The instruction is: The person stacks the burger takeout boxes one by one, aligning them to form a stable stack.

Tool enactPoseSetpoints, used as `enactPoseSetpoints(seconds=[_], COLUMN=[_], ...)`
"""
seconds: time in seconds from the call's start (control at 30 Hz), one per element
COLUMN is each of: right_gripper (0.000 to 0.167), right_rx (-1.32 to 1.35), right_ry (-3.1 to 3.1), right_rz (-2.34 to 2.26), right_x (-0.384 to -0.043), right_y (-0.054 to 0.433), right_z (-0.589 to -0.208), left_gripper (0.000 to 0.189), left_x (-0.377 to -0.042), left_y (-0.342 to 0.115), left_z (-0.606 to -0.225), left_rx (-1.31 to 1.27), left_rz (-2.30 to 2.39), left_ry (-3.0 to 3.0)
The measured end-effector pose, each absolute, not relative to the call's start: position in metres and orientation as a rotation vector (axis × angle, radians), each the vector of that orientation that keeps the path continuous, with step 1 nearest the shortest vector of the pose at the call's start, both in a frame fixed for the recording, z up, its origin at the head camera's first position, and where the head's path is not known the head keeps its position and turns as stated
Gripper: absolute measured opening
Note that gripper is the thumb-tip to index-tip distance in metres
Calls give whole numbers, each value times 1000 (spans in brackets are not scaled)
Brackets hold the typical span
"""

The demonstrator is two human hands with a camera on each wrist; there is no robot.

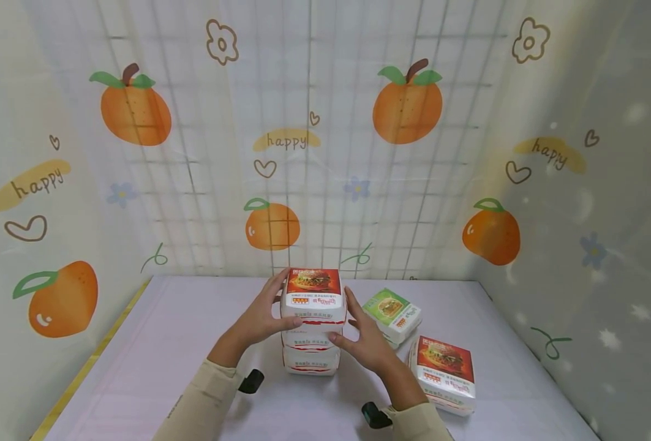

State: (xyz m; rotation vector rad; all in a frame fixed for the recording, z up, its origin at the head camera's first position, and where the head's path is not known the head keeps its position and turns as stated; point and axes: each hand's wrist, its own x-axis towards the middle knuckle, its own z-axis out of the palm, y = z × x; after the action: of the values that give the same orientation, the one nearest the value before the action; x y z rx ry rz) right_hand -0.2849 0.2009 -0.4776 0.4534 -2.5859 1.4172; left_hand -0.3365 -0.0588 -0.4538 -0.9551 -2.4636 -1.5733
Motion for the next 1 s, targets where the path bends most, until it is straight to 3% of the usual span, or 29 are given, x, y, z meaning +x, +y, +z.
enactPoseSetpoints(seconds=[1.0], right_gripper=[103], right_rx=[456], right_ry=[-2556], right_rz=[1461], right_x=[-284], right_y=[201], right_z=[-477], left_gripper=[106], left_x=[-333], left_y=[-59], left_z=[-456], left_rx=[-979], left_rz=[-1632], left_ry=[-2428])
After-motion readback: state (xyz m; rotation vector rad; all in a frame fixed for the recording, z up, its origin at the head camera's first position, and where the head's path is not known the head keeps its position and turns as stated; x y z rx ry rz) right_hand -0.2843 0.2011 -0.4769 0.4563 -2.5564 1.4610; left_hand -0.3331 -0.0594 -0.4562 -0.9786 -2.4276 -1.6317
